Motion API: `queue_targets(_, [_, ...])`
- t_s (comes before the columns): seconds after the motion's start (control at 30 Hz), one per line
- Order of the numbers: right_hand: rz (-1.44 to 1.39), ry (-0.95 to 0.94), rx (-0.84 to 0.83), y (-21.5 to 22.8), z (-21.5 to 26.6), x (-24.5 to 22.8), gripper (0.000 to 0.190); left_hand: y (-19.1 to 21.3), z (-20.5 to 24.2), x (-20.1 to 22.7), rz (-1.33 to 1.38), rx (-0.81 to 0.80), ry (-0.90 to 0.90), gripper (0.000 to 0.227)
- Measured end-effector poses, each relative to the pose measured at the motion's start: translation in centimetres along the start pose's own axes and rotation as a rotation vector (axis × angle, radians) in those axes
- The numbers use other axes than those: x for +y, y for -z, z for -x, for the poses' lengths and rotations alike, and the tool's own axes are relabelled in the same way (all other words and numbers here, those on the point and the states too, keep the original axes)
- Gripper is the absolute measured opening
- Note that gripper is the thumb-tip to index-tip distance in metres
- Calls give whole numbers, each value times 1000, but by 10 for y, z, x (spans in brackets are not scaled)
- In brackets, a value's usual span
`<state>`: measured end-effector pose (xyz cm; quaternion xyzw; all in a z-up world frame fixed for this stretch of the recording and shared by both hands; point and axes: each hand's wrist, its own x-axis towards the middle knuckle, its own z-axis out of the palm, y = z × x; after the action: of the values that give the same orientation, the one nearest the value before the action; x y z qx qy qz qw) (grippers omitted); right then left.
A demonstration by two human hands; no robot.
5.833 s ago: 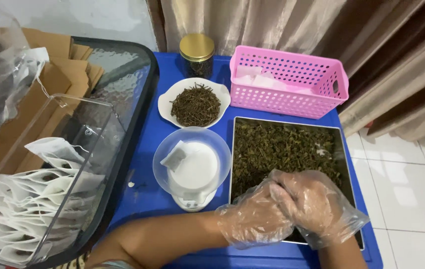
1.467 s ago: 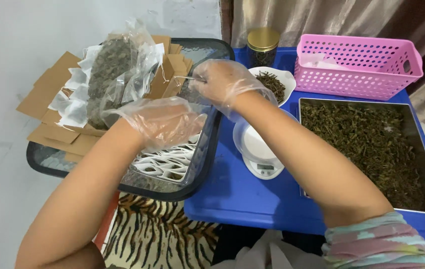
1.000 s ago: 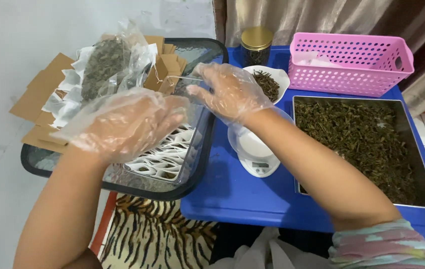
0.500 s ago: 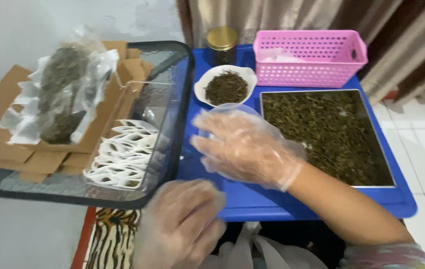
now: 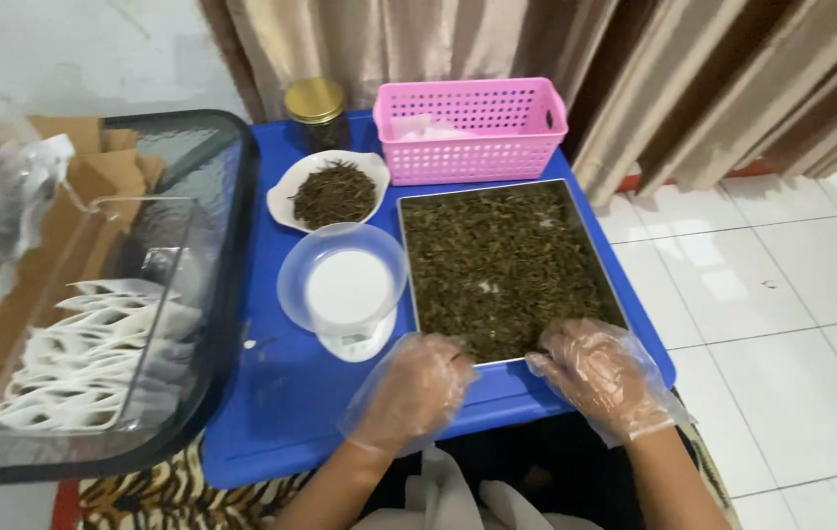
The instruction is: Filling small tea bags with loose tea leaves weighed on a scale
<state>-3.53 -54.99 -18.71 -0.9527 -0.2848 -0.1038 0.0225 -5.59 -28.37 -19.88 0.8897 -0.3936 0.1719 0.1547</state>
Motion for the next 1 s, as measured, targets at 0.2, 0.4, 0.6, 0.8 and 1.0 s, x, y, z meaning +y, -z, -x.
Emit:
queue_targets(0.2, [-56, -232, -624, 18, -14, 5, 67, -15, 2, 3, 36, 62, 93, 18])
queue_targets(0.4, [-171, 19, -529, 0, -63, -5, 84, -14, 0, -2, 61, 113, -1, 20])
queue_targets(0.6, [-13, 93, -207, -56, -95, 5, 54, -27, 7, -2, 165, 246, 21, 24])
queue_targets(0.8, [-239, 462, -32, -34, -107, -20, 59, 5, 10, 0, 137, 301, 81, 24])
queue_targets(1.0, [-274, 744, -264, -82, -123, -14, 56, 8, -2, -1, 286, 214, 113, 21])
